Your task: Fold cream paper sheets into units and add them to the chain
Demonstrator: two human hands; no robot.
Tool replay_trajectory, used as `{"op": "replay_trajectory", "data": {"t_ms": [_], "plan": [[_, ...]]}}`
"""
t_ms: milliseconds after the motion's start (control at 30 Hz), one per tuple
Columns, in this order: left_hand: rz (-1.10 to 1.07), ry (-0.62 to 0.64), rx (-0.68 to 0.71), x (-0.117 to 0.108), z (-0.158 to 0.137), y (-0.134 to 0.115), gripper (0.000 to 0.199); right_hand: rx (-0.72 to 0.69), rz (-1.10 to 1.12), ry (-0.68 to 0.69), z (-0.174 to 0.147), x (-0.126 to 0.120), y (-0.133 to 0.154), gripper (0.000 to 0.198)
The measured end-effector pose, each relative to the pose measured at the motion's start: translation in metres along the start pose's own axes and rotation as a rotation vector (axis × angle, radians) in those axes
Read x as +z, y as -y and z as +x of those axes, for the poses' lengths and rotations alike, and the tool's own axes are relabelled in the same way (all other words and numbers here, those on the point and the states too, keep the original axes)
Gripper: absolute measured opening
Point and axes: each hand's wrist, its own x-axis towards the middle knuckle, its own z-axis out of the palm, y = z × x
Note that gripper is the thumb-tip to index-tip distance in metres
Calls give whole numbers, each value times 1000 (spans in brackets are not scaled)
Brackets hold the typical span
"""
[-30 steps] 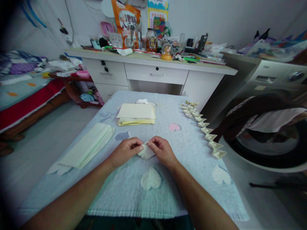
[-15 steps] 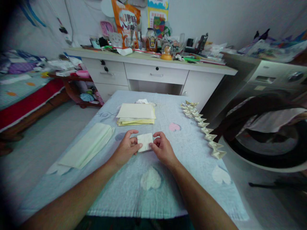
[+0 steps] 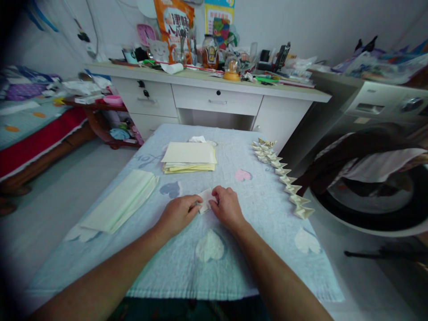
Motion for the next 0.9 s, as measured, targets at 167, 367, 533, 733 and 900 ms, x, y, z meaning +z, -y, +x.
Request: {"op": "replay_trajectory", "data": {"t_ms": [167,367,533,733,900], "plan": [[86,-101,121,-1,2,4,16,10,-119,-8,0,0,0,13],[67,-104,151,2,5,8,23,-37,-121,14,-4,2,7,13],[85,-97,148,3,4,8,25,11,-217,24,-2,8,10,27],[65,-93,143,4,4,9,31,80,-303,4,2,7,7,29],[39,-73,131,3,5,11,31,85,-328,4,1,6,4,26]]}}
